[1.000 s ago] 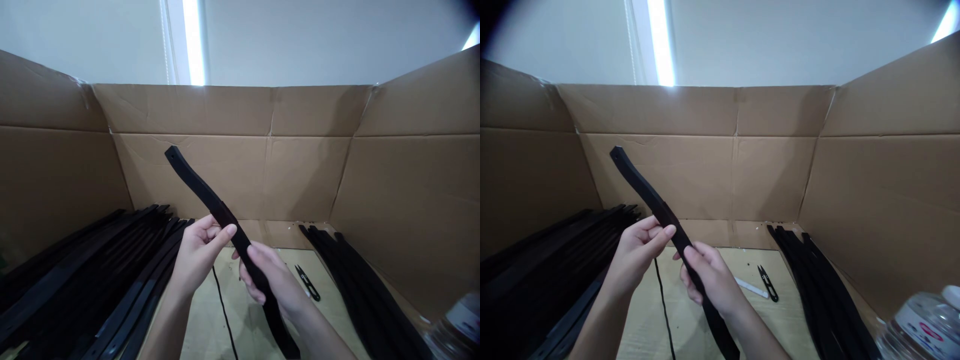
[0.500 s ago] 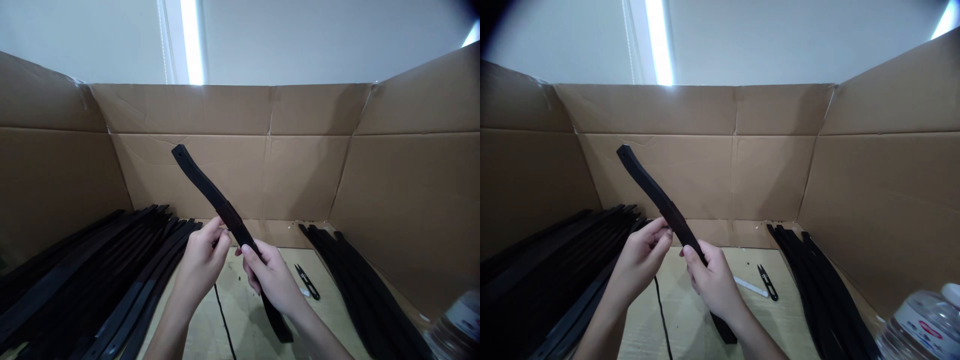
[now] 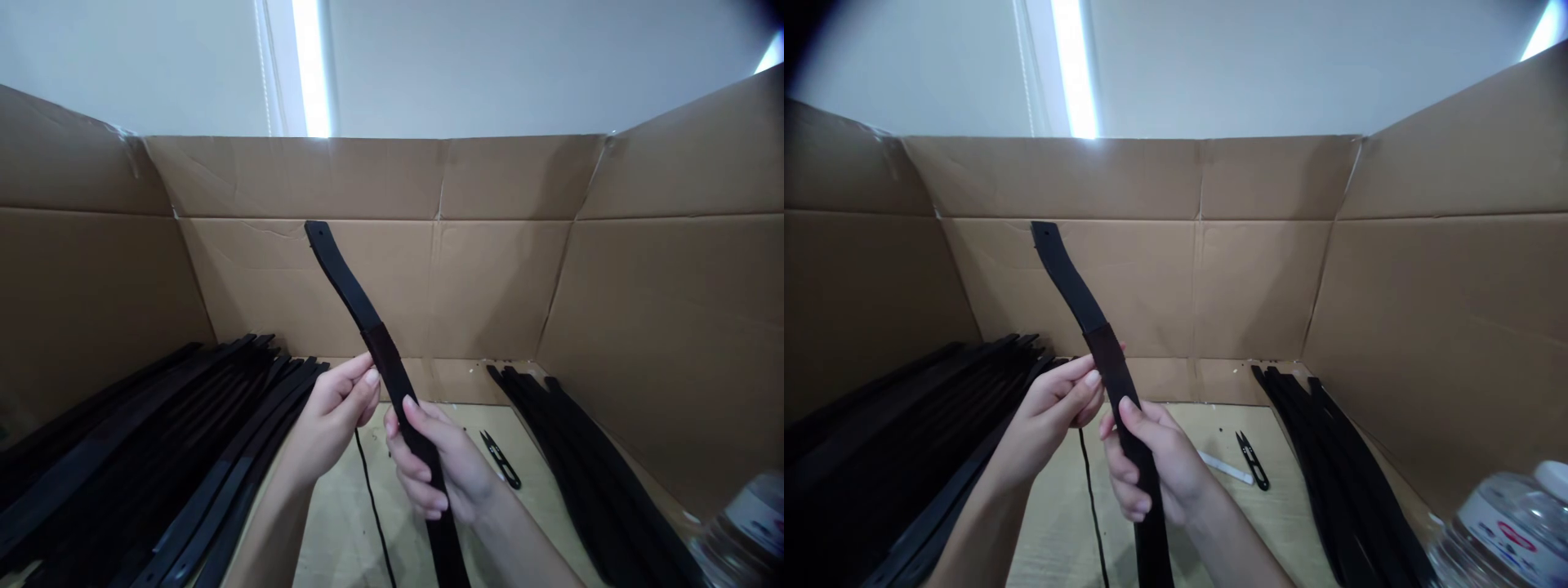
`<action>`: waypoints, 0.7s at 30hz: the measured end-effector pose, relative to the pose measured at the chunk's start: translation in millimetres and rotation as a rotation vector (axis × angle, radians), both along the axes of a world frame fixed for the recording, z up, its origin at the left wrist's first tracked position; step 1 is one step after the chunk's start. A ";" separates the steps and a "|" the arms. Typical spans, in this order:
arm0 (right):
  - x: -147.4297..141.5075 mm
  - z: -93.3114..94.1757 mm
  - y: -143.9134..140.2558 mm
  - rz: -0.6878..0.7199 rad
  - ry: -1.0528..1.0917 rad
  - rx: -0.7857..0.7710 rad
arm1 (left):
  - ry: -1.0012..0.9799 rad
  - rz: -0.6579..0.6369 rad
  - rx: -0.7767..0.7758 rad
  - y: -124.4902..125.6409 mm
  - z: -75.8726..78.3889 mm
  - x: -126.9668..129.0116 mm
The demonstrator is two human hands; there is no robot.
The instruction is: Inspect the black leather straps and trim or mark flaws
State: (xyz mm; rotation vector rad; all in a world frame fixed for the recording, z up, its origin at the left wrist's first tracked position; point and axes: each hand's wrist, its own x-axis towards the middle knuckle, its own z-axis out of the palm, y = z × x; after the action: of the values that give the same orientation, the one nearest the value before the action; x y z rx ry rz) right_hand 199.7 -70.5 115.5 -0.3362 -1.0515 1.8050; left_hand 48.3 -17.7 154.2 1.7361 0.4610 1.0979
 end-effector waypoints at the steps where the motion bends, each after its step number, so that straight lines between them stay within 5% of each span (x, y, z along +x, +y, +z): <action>1: 0.8 -1.1 1.0 0.074 0.030 -0.014 | -0.007 -0.024 -0.011 1.8 -1.4 -0.5; 6: 1.2 -6.8 6.4 0.364 0.131 -0.015 | -0.008 -0.106 -0.076 9.3 -6.1 0.3; 10: -1.7 -6.4 7.2 0.363 0.063 -0.009 | -0.024 -0.066 -0.066 8.2 -5.7 3.9; 17: -4.6 0.8 2.0 -0.246 -0.262 0.022 | 0.053 0.305 0.105 -2.4 0.8 1.8; 21: -4.0 1.8 2.9 -0.494 -0.474 0.145 | 0.209 0.370 0.211 -5.2 3.6 1.2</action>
State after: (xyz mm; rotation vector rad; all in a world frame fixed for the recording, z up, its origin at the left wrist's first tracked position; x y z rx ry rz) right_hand 195.7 -67.6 117.3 -0.8823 -1.2782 1.2234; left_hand 49.5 -23.0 157.8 2.0138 0.8479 1.2636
